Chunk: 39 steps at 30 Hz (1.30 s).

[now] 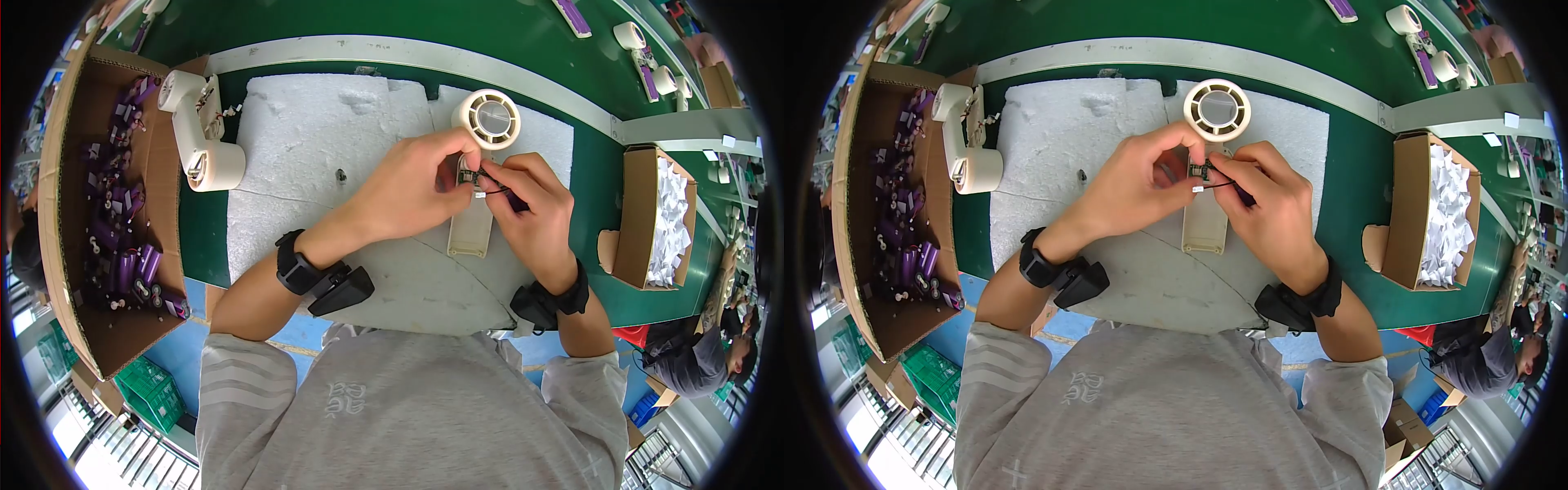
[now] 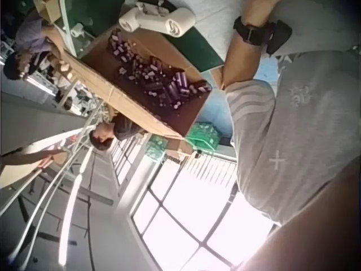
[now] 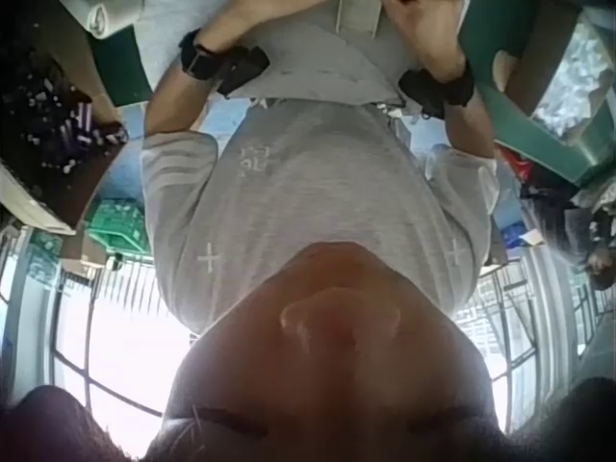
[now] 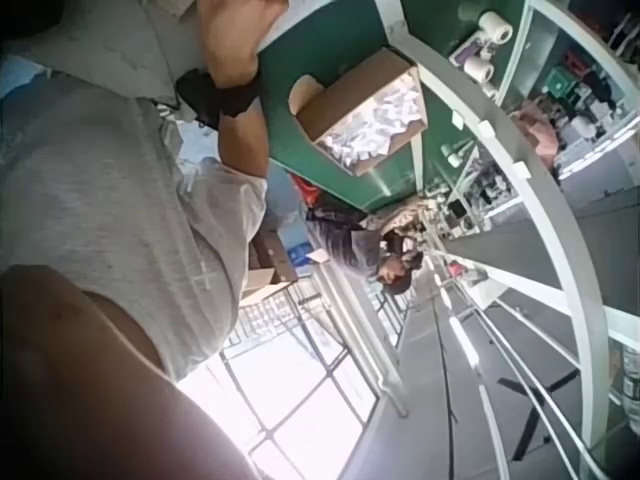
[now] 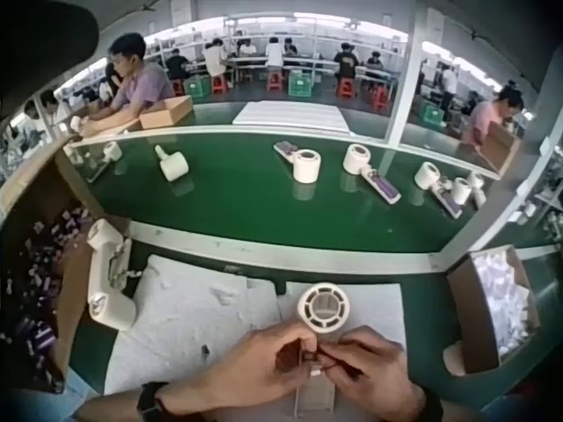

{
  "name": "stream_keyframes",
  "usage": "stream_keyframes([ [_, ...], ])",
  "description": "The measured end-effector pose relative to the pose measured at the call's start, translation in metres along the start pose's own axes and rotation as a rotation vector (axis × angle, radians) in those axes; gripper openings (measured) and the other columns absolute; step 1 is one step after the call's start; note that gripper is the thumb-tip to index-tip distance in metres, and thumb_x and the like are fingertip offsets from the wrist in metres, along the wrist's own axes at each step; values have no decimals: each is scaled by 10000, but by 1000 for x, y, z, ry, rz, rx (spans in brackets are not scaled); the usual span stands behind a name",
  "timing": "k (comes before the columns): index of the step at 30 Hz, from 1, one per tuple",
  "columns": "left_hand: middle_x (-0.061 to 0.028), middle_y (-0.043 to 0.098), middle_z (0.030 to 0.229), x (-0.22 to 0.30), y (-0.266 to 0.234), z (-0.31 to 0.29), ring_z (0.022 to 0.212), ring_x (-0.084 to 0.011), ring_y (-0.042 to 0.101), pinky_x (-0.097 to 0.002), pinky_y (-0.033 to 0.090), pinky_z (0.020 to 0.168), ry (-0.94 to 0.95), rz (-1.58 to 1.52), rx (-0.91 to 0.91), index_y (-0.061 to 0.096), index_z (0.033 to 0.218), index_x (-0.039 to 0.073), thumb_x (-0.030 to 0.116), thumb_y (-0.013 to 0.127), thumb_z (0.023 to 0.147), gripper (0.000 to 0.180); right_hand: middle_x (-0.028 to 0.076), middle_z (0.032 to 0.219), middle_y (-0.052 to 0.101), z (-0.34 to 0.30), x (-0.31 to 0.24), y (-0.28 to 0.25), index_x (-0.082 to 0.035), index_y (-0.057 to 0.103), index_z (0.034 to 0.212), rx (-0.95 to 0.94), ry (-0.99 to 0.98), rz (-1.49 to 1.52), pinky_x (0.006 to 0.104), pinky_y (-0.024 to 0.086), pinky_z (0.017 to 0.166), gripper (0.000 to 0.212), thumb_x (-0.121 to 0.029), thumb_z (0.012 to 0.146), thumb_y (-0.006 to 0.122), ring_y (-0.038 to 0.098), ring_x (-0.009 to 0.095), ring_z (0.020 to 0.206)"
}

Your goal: Assembling internal components and batteries into handheld portable fans.

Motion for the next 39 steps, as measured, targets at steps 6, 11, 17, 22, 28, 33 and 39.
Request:
stream_keyframes([
  [6, -107, 677, 853, 9, -6, 5, 720, -214, 664, -315, 522, 641, 164, 90, -39, 688, 996, 66, 2, 673, 788, 218, 45, 850, 621, 1, 10, -1, -15, 689, 960, -32, 151, 64, 215, 454, 539, 205, 11, 765, 748, 562, 77, 641],
  [11, -112, 688, 877, 15, -6, 4, 724, -231, 668, -329, 533, 645, 212, 189, -59, 736, 1014, 91, 16, 689, 784, 246, 11, 852, 605, -2, 30, 5, 2, 639, 1000, -196, 421, 314, 194, 434, 599, 176, -26, 840, 708, 547, 53, 707],
  [17, -104, 685, 928, 16, -3, 3, 745, -221, 670, -309, 535, 655, 186, 179, -86, 730, 1042, 94, 6, 710, 762, 294, -10, 848, 586, -8, 43, -1, 17, 600, 1018, -215, 478, 671, 194, 424, 670, 130, -90, 945, 615, 526, 51, 757],
  [22, -97, 685, 1003, 8, -2, 2, 804, -184, 684, -268, 545, 685, 151, 220, -49, 725, 1059, 88, -4, 726, 757, 316, 3, 839, 571, -10, 44, 0, 9, 590, 995, -291, 458, 517, 205, 422, 675, 124, -111, 977, 567, 514, 62, 740],
  [28, -104, 682, 945, 10, -5, 2, 787, -181, 686, -258, 544, 679, 145, 179, 109, 724, 1054, 74, 0, 720, 780, 284, 23, 829, 574, -6, 23, -4, 7, 598, 918, -170, 285, 264, 215, 420, 605, 58, -46, 941, 597, 512, 73, 688],
  [33, -108, 681, 925, 7, -4, 3, 778, -177, 688, -260, 546, 682, 78, 113, 74, 718, 1069, 57, 11, 693, 827, 248, 43, 825, 597, -2, 16, -14, 15, 627, 882, 2, 141, 174, 222, 419, 553, 36, 7, 872, 661, 526, 91, 644],
  [39, -103, 679, 933, 6, -5, 1, 807, -174, 687, -268, 544, 684, 62, 121, 38, 708, 1087, 33, 47, 670, 870, 221, 77, 827, 617, -1, 1, -10, 7, 681, 858, -73, 77, 115, 238, 453, 540, 93, 14, 784, 738, 572, 127, 624],
])
Point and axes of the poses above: each hand's wrist, its own z-axis towards the middle knuckle, its own y-axis out of the palm, x = y × z, the point moved 8 cm from there along z, towards the middle knuckle
